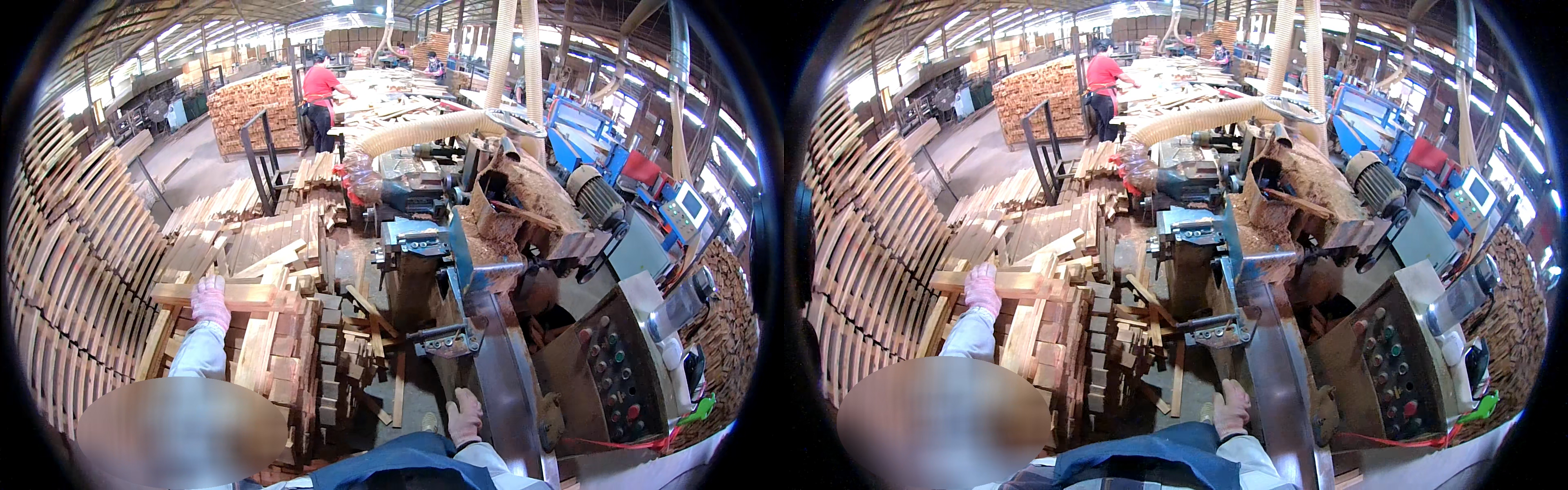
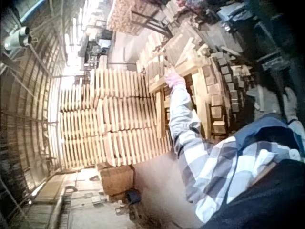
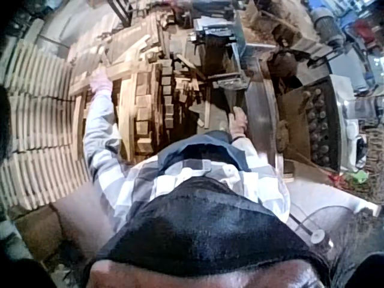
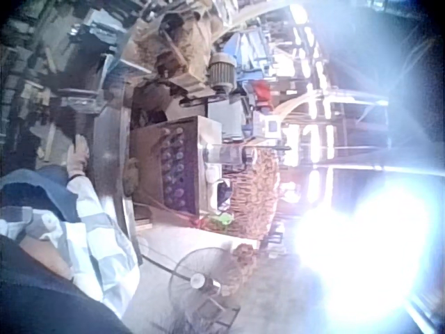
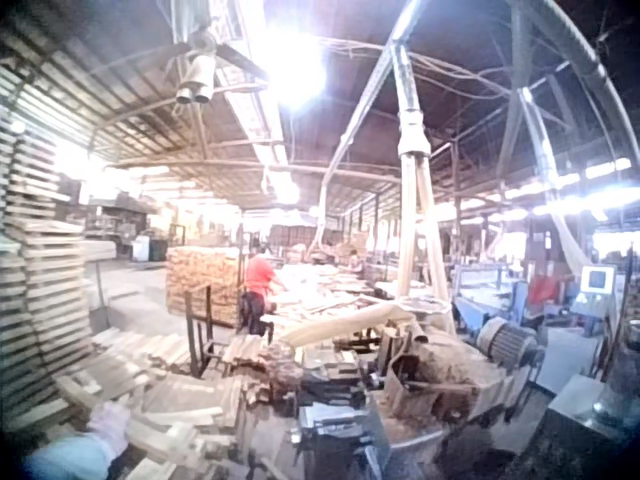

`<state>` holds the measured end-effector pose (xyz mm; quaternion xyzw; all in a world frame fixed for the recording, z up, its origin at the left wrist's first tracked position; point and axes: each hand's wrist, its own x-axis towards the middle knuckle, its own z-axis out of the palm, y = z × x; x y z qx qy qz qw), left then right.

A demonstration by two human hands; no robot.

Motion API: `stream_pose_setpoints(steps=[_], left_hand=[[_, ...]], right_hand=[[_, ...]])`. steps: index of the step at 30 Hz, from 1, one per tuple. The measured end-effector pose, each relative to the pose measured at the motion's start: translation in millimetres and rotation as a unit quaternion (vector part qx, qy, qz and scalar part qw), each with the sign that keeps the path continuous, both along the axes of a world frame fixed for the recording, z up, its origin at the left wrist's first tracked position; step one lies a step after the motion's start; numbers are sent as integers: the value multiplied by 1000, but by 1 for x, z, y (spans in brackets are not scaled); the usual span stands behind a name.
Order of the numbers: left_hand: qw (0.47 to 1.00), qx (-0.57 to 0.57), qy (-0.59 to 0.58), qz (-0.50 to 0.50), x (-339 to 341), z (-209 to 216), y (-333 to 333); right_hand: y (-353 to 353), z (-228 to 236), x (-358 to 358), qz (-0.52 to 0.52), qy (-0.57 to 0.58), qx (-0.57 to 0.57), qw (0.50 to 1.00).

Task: The person feeds wooden planks into a planer machine one at a time, guiding them through the rollers. After each plank is processed, the person stacks the finished pieces on a growing pile to the left. The task is performed continuously in a workshop environment.

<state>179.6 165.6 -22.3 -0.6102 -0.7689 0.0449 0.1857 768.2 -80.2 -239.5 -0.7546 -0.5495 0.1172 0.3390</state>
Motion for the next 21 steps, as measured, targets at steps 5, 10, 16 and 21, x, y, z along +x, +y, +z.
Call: stream_pose_setpoints(steps=[5, 10, 16, 21], left_hand=[[997, -40, 51, -48, 30, 27, -13], [973, -32, 105, -204, 98, 78, -29], [896, -85, 207, -384, 221, 114, -60], [828, 60, 233, -506, 251, 93, -70]], right_hand=[[27, 50, -26, 68, 57, 26, 996], [68, 148, -88, 187, 104, 166, 963], [102, 260, -171, 309, -30, 146, 939], [105, 216, -174, 272, 142, 3, 952]])
